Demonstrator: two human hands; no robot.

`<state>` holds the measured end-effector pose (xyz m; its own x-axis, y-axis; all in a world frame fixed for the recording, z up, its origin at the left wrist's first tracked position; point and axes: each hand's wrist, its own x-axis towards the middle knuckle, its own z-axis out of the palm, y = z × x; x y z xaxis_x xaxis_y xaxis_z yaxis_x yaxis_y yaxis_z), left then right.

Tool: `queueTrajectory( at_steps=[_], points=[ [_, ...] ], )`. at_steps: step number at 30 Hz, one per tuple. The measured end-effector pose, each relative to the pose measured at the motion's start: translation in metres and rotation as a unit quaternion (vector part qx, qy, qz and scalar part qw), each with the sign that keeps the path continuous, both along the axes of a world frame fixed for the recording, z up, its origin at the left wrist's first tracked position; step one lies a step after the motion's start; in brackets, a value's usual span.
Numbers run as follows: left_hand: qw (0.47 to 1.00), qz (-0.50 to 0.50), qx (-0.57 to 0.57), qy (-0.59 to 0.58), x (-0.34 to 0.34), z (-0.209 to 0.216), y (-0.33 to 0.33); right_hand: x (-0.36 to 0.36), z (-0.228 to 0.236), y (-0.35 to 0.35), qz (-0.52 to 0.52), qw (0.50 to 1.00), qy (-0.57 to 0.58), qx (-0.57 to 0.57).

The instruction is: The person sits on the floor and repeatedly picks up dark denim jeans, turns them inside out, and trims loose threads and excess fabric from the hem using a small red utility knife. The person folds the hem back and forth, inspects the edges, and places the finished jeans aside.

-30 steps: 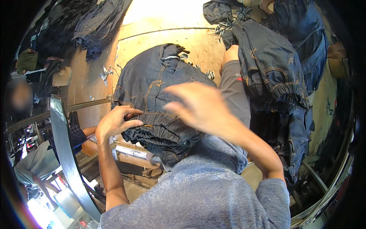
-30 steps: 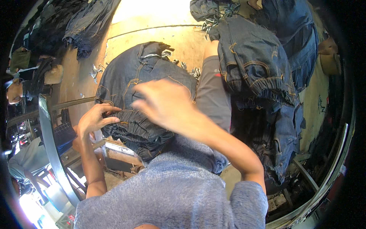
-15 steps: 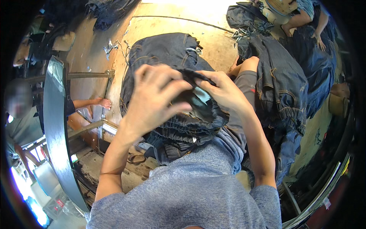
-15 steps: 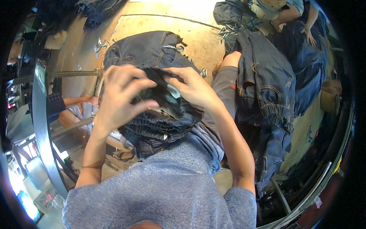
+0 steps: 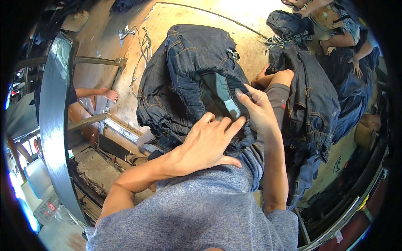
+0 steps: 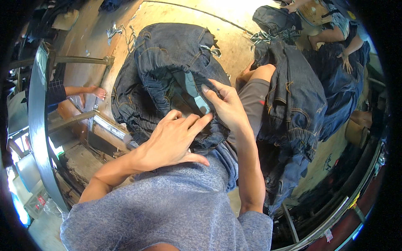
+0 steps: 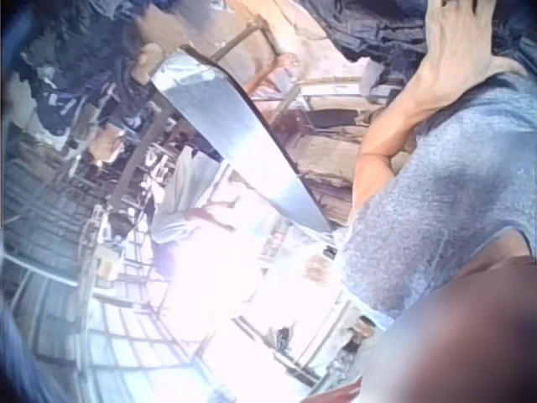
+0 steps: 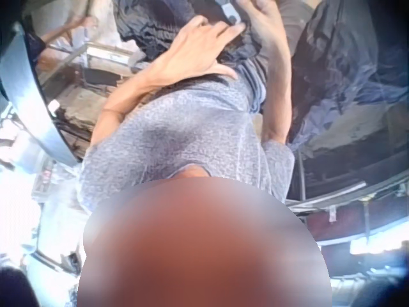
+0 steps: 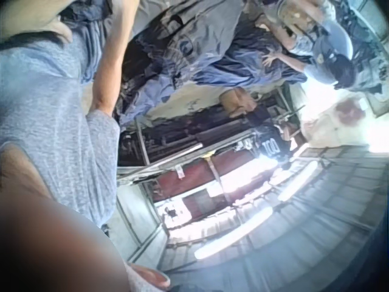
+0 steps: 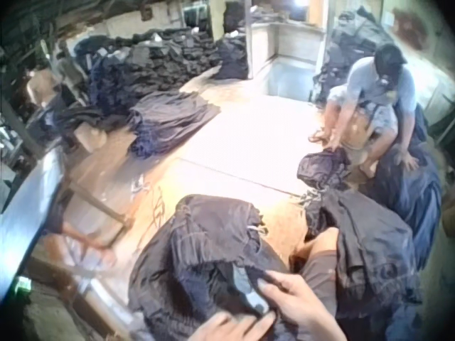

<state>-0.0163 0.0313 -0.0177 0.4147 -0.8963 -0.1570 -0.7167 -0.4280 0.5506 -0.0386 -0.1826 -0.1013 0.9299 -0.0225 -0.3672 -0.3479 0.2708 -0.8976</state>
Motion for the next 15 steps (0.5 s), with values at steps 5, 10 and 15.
queueTrajectory(
  at_steps=[5,10,15],
  points=[
    [0.999,-0.004,0.033,0.003,-0.001,-0.002,-0.004,0.0,0.005,0.002,0.01,1.0,0.018,-0.021],
    [1.0,0.003,0.024,-0.012,-0.008,-0.006,0.003,-0.001,0.004,-0.002,0.019,0.998,0.024,-0.051],
    [0.999,0.01,0.032,0.001,-0.004,0.009,-0.003,0.004,0.004,-0.003,0.013,0.997,0.003,-0.08]
  ],
)
